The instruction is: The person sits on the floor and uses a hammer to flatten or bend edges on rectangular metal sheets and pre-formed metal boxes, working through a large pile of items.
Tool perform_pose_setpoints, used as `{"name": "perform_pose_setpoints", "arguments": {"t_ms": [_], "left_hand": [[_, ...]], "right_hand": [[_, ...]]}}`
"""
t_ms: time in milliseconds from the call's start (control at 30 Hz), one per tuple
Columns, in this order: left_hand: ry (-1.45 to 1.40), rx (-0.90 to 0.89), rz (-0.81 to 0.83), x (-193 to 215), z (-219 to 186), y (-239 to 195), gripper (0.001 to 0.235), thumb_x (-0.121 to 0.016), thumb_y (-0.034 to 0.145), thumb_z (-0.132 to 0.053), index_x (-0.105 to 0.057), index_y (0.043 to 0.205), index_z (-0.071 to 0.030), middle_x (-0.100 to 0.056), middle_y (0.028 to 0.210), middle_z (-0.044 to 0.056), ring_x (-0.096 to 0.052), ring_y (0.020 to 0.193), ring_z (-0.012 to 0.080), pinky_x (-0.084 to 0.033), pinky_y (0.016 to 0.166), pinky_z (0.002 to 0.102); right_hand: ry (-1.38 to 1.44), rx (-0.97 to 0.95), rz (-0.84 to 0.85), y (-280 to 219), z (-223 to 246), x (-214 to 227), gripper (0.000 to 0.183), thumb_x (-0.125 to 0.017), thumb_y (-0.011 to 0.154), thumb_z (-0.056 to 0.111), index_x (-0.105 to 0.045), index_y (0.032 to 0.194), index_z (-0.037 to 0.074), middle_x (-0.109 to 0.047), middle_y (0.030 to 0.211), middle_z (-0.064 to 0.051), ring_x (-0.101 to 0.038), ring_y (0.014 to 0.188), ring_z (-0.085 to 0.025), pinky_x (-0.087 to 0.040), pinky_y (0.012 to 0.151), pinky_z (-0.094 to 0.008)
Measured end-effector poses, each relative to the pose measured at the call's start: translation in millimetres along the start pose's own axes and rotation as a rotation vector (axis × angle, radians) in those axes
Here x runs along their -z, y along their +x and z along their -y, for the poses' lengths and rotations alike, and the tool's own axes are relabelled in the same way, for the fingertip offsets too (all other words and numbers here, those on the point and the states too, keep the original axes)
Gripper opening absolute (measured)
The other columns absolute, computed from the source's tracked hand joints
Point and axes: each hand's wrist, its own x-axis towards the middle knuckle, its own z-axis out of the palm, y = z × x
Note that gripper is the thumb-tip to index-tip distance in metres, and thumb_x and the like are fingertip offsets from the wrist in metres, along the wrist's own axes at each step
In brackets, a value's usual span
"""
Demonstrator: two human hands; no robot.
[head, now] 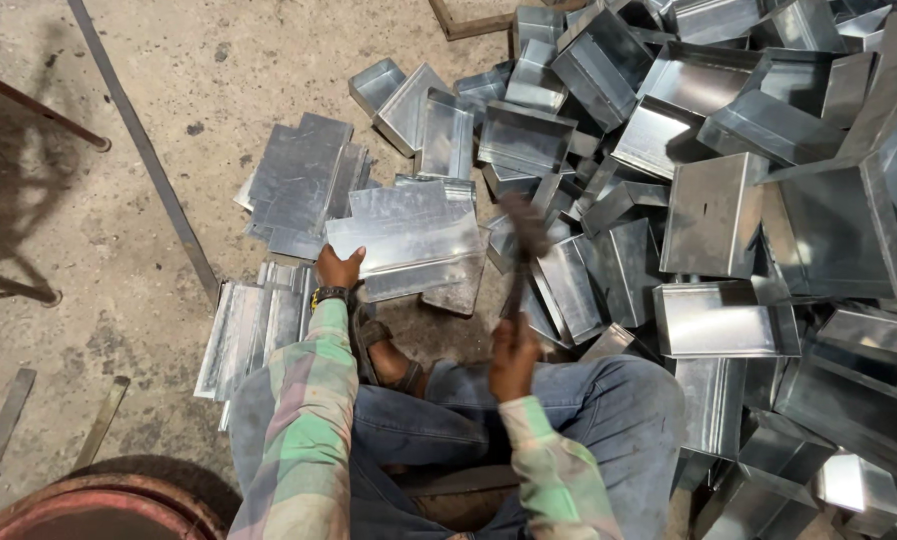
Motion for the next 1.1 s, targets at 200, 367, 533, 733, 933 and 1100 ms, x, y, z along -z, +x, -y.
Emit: {"name": "perform_pose_setpoints", "arguments": {"t_ms": [200, 367, 533, 733, 933, 1100], "left_hand": [[-0.038, -0.030, -0.027, 7, -15, 12, 0.066, -0.090, 0.070, -0.044, -0.067, 0.105, 0.007, -0.073, 0.103, 0.029, -0.072, 0.095, 0.0445, -0.055, 0.084, 0.050], [0.033, 0.005, -0.002, 6, -7, 8, 0.065, -0.089, 0.073, -0.045, -0.066, 0.103, 0.008, -0.071, 0.103, 0.031, -0.069, 0.095, 0.0479, -0.054, 0.084, 0.052], [0.066, -0.018, -0.017, 6, -6, 6, 0.071, -0.089, 0.072, -0.049, -0.066, 0.107, 0.010, -0.070, 0.106, 0.033, -0.068, 0.100, 0.0491, -0.054, 0.088, 0.052], [0.027, -0.125, -0.122, 11, -15, 16, 0.084, -0.092, 0.070, -0.050, -0.062, 0.115, 0.014, -0.067, 0.112, 0.037, -0.066, 0.103, 0.0499, -0.053, 0.088, 0.053], [0.089, 0.034, -0.008, 8, -7, 7, 0.076, -0.088, 0.073, -0.049, -0.064, 0.113, 0.010, -0.069, 0.113, 0.033, -0.066, 0.106, 0.0489, -0.052, 0.092, 0.052], [0.068, 0.018, -0.040, 11, -12, 3, 0.077, -0.091, 0.071, -0.048, -0.064, 0.112, 0.011, -0.068, 0.111, 0.034, -0.066, 0.104, 0.0497, -0.052, 0.091, 0.053]], "right_hand": [[-0.059, -0.217, 0.036, -4, -58, -13, 0.044, -0.053, 0.104, 0.044, -0.067, 0.093, 0.005, -0.060, 0.062, -0.002, -0.056, 0.052, -0.011, -0.043, 0.049, -0.028], [0.110, -0.181, -0.065, 20, -5, 27, 0.044, -0.052, 0.108, 0.037, -0.057, 0.085, 0.000, -0.050, 0.060, -0.002, -0.042, 0.049, -0.011, -0.031, 0.045, -0.031], [-0.191, 0.149, -0.014, 11, -36, 1, 0.038, -0.052, 0.113, 0.032, -0.061, 0.101, -0.002, -0.060, 0.077, -0.018, -0.056, 0.068, -0.033, -0.044, 0.060, -0.041], [-0.237, -0.194, 0.233, 8, -22, -6, 0.032, -0.056, 0.101, 0.030, -0.065, 0.095, 0.000, -0.065, 0.068, -0.020, -0.065, 0.062, -0.037, -0.046, 0.059, -0.046], [-0.091, -0.235, 0.154, 2, 5, -4, 0.030, -0.054, 0.102, 0.029, -0.066, 0.105, 0.002, -0.064, 0.066, -0.015, -0.062, 0.056, -0.031, -0.046, 0.056, -0.044], [-0.297, -0.064, 0.070, 2, -41, -4, 0.031, -0.057, 0.104, 0.029, -0.069, 0.112, 0.001, -0.065, 0.071, -0.013, -0.064, 0.060, -0.027, -0.048, 0.058, -0.038]]}}
